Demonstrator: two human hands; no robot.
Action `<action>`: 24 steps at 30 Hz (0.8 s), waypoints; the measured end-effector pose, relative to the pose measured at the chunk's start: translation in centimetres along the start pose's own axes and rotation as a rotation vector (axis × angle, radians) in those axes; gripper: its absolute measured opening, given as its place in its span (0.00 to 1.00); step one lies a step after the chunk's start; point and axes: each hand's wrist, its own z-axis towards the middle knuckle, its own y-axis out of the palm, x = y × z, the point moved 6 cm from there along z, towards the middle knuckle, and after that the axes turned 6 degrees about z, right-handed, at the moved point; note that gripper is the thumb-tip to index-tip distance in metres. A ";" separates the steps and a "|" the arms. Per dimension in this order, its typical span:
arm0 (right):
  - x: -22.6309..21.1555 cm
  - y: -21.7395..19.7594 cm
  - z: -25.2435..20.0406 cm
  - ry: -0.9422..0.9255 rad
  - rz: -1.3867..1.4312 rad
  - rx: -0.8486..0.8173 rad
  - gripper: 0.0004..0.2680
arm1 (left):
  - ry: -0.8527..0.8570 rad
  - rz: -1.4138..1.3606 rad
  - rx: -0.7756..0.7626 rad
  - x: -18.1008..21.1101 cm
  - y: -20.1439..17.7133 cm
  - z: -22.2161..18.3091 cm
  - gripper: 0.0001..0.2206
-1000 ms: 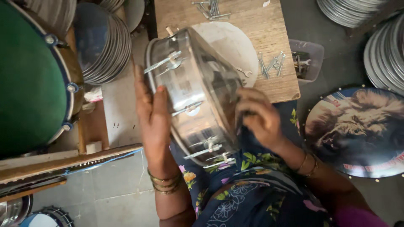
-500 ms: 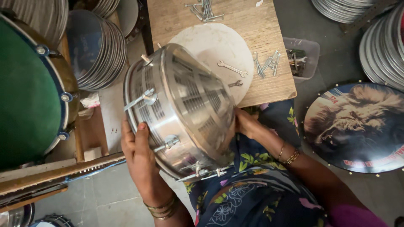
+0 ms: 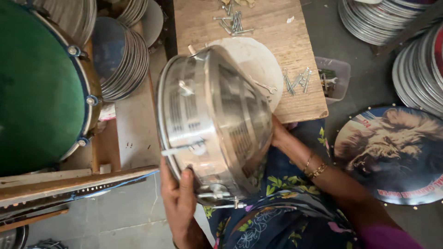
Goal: The person tightens screws on a metal drum rim using their fingers and a small wrench, while holding the drum on a wooden block.
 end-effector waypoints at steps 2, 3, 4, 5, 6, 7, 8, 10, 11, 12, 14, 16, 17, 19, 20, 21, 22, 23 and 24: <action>-1.9 2.1 0.9 -0.032 0.036 -0.035 0.20 | -0.067 0.025 -0.001 -2.3 0.5 -0.4 0.32; -2.8 3.3 1.4 -0.047 0.047 -0.056 0.20 | -0.102 0.038 -0.002 -3.1 0.6 -0.4 0.34; -3.7 4.7 1.9 -0.060 0.060 -0.078 0.20 | -0.069 0.044 -0.018 -3.1 0.8 -0.4 0.35; -4.3 6.0 2.2 -0.065 0.071 -0.099 0.19 | -0.037 0.051 -0.034 -2.9 1.5 -0.3 0.35; -4.7 6.6 2.2 -0.069 0.073 -0.115 0.19 | -0.002 0.057 -0.052 -2.4 2.3 -0.2 0.36; -4.8 7.4 1.9 -0.061 0.081 -0.136 0.19 | 0.082 0.074 -0.053 -1.6 3.0 0.0 0.33; -4.6 7.7 1.4 -0.049 0.079 -0.147 0.18 | 0.162 0.088 -0.057 -0.9 3.6 0.0 0.32; -3.9 7.5 -0.4 -0.016 0.074 -0.156 0.18 | 0.243 0.138 -0.061 -0.6 4.1 0.1 0.30; -3.8 8.2 -0.2 -0.012 0.085 -0.164 0.18 | 0.245 0.173 -0.061 -0.9 4.1 0.1 0.29; -3.4 8.1 -0.8 -0.003 0.087 -0.158 0.17 | 0.242 0.210 -0.064 -1.3 4.1 0.0 0.29; -3.7 9.4 0.2 -0.018 0.085 -0.149 0.17 | 0.032 0.407 0.047 -3.6 3.1 0.7 0.29; -4.4 9.8 1.0 -0.056 0.064 -0.119 0.16 | -0.144 0.414 0.117 -4.8 2.2 1.0 0.30; -5.0 9.6 1.4 -0.089 0.043 -0.093 0.16 | -0.214 0.323 0.136 -4.8 1.8 0.9 0.30; -5.5 8.6 1.6 -0.160 0.001 -0.046 0.15 | -0.286 0.161 0.154 -4.1 1.4 0.8 0.30; -6.3 8.2 1.5 -0.229 -0.071 -0.073 0.15 | -0.272 0.077 0.154 -3.6 1.7 1.4 0.28; -7.0 7.6 1.1 -0.299 -0.157 -0.113 0.14 | -0.258 -0.007 0.155 -3.1 2.0 1.9 0.27; -7.6 6.9 0.5 -0.382 -0.237 -0.153 0.14 | -0.190 0.083 0.151 -2.3 2.2 2.5 0.26; -7.8 5.5 0.1 -0.378 -0.365 -0.082 0.13 | -0.121 0.172 0.146 -1.6 2.5 3.1 0.26; -7.9 3.9 -0.5 -0.372 -0.494 -0.011 0.13 | -0.052 0.261 0.144 -0.9 2.8 3.5 0.25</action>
